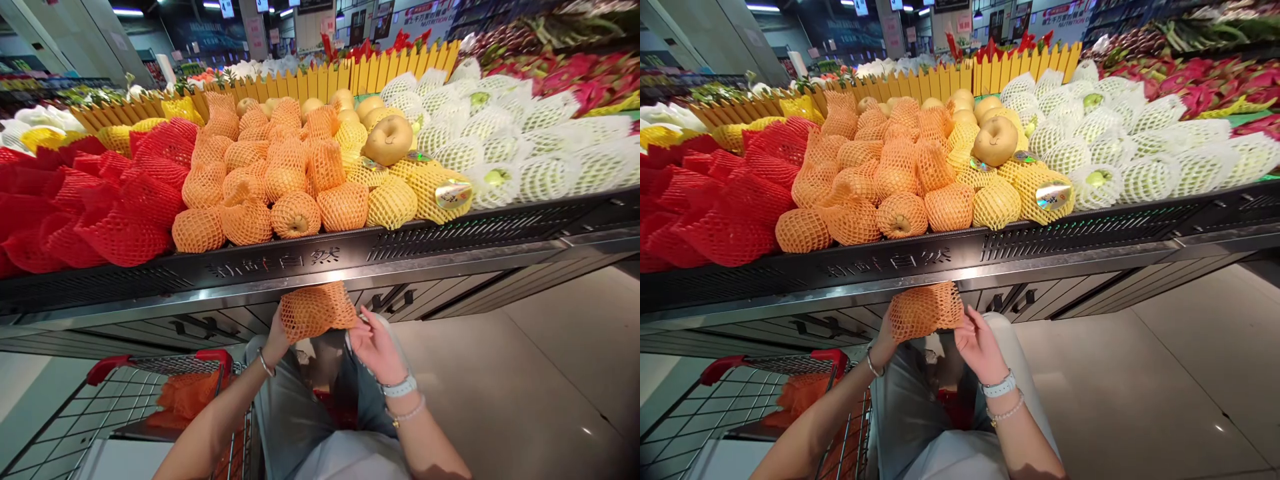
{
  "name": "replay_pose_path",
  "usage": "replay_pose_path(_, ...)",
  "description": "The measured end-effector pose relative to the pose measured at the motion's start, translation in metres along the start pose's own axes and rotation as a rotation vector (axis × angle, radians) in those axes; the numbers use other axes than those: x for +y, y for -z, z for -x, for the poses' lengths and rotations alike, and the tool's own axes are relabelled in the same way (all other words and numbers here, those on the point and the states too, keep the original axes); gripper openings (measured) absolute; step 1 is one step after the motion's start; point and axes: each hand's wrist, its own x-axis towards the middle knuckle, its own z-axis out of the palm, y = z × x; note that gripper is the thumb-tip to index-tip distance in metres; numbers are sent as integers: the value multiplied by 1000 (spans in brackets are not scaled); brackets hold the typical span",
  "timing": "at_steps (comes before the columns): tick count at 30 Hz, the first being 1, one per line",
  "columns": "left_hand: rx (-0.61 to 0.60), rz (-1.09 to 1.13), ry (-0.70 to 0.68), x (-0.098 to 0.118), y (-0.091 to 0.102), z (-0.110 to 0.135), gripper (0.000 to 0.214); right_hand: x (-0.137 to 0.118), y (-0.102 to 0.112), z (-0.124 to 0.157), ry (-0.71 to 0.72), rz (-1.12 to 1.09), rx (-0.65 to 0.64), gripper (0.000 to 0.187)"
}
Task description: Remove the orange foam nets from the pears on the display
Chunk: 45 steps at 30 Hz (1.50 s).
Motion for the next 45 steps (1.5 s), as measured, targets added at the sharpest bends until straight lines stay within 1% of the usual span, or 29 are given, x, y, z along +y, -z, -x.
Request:
replay_pose_path(1,8,12,-17,-1,-1,1,62,-6,-1,4,128,66,38,11)
replay_pose_path(2,15,33,-22,-2,-1,2,63,-10,-3,8,294,175,97,14)
replay_pose_path(3,20,62,-9,-3,-2,3,63,-13,-6,12,477,344,152,20)
replay_pose_path(4,18,92,22,-4,-2,3,62,-16,-10,16,649,566,178,27)
replay_pose_path(5,9,120,65,-5,-3,3,61,-18,-15,20,784,818,159,36)
replay_pose_path(6,-9,140,108,-5,-3,3,59,-20,-21,22,865,1075,95,45)
replay_pose_path(7,-36,144,142,-5,-3,4,58,-22,-26,23,889,1305,0,52)
replay_pose_path(8,-66,140,164,-4,-4,4,56,-25,-31,23,877,1485,-101,57)
replay_pose_path(9,-96,130,179,-3,-4,5,52,-27,-35,21,849,1607,-184,60)
replay_pose_path(10,-123,119,187,-2,-5,6,47,-29,-38,19,819,1685,-239,62)
replay_pose_path(12,-155,101,204,-1,-6,8,34,-31,-42,14,782,1765,-284,60)
replay_pose_path(15,-169,96,242,-3,-7,10,17,-29,-47,10,803,1778,-263,51)
replay_pose_path(20,-102,198,362,-8,-8,6,20,-23,-54,8,845,1766,-234,36)
replay_pose_path(22,-98,226,392,-9,-8,4,21,-22,-55,6,852,1765,-236,33)
replay_pose_path(25,-106,254,406,-9,-9,4,18,-20,-55,1,856,1769,-225,30)
replay_pose_path(28,-107,306,436,-9,-9,4,16,-18,-53,-1,825,1763,-196,30)
replay_pose_path(30,-110,329,460,-9,-9,3,17,-17,-50,-2,793,1747,-195,31)
replay_pose_path(32,-128,332,475,-8,-9,3,23,-17,-45,-2,783,1693,-190,34)
replay_pose_path(33,-142,324,469,-8,-8,3,27,-18,-42,-2,788,1630,-164,36)
replay_pose_path(35,-166,290,429,-8,-8,3,33,-20,-36,-3,804,1440,-69,40)
replay_pose_path(37,-161,240,374,-9,-7,4,39,-22,-31,-4,796,1279,10,41)
replay_pose_path(39,-130,202,323,-9,-8,5,46,-21,-28,-4,743,1245,-19,40)
replay_pose_path(42,-128,197,267,-8,-11,6,52,-17,-27,-4,648,1295,-114,39)
replay_pose_path(45,-115,215,264,-7,-14,8,51,-12,-26,-5,618,1215,-92,38)
